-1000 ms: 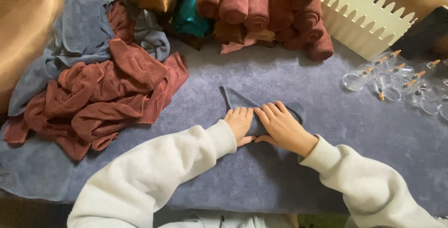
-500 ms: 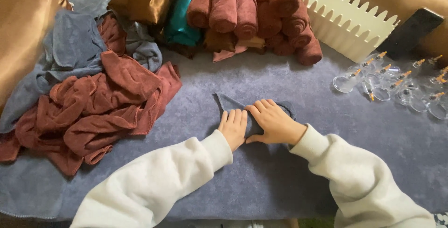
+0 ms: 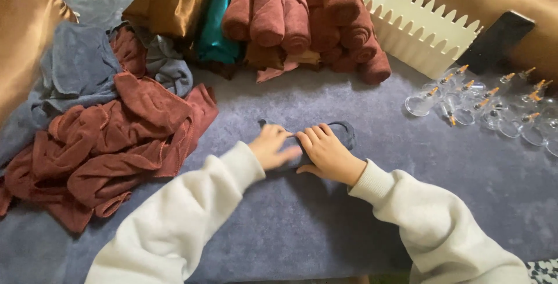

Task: The person folds a brown towel into a compact shape and places it on a stack. They then unfold a gray towel, fold it into a triangle, and roll it tightly into a cylindrical shape. Finally, they secure the rolled towel with a rubber band.

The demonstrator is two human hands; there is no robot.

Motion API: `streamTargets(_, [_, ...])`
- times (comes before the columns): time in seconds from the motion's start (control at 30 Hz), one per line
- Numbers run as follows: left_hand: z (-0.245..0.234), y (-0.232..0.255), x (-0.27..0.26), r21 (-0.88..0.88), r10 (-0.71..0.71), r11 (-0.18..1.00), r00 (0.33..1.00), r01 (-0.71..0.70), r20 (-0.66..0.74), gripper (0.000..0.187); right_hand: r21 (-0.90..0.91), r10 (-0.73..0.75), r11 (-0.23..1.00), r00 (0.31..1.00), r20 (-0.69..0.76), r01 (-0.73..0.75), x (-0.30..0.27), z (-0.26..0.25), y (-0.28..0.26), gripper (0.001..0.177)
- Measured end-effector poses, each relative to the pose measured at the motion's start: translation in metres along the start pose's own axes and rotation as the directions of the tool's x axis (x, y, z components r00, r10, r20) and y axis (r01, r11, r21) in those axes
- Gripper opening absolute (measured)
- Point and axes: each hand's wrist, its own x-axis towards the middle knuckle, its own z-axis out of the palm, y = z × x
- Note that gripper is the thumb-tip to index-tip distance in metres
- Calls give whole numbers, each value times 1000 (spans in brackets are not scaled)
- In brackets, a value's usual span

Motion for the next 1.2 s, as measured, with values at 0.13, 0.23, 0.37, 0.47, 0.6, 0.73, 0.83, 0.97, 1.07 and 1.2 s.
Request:
streamTargets(0.13, [-23, -50, 8, 60, -232, 968, 961, 243, -149, 58, 48, -26, 999, 1000, 6, 26, 4, -4, 5, 96])
streamTargets(0.23, [-15, -75, 9, 105, -349, 923, 920, 371, -177, 62, 108, -25, 994, 999, 35, 21, 7, -8, 7, 94])
streamTargets(0.37, [-4, -94, 19, 65, -403, 909, 907, 413, -122, 51, 203, -25, 979, 995, 93, 6, 12, -15, 11, 91])
streamTargets(0.47, [4, -103, 28, 36, -375, 924, 922, 379, -97, 42, 198, -15, 980, 994, 111, -8, 14, -15, 11, 96])
streamTargets(0.6, [13, -108, 34, 11, -409, 911, 907, 412, -105, 40, 197, -5, 980, 992, 122, -19, 18, -12, 12, 97])
streamTargets(0.73, [13, -97, 34, -272, -388, 902, 907, 336, -164, 27, 225, 13, 974, 995, 102, -35, 19, -7, 15, 99])
streamTargets(0.83, [18, -98, 33, -456, -405, 842, 896, 288, -181, 22, 234, 24, 971, 997, 67, -39, 17, -2, 14, 100])
streamTargets(0.97, [45, -124, 36, -591, -489, 741, 860, 319, -148, 23, 211, 43, 976, 999, 25, -47, 13, -5, 8, 98])
streamTargets(1.07, [58, -127, 43, -738, -618, 558, 783, 379, -65, 25, 181, 58, 982, 998, -18, -54, 8, -8, 3, 98])
streamTargets(1.2, [83, -142, 53, -840, -713, 370, 701, 397, 18, 28, 214, 64, 976, 996, -58, -51, 2, -16, -2, 94])
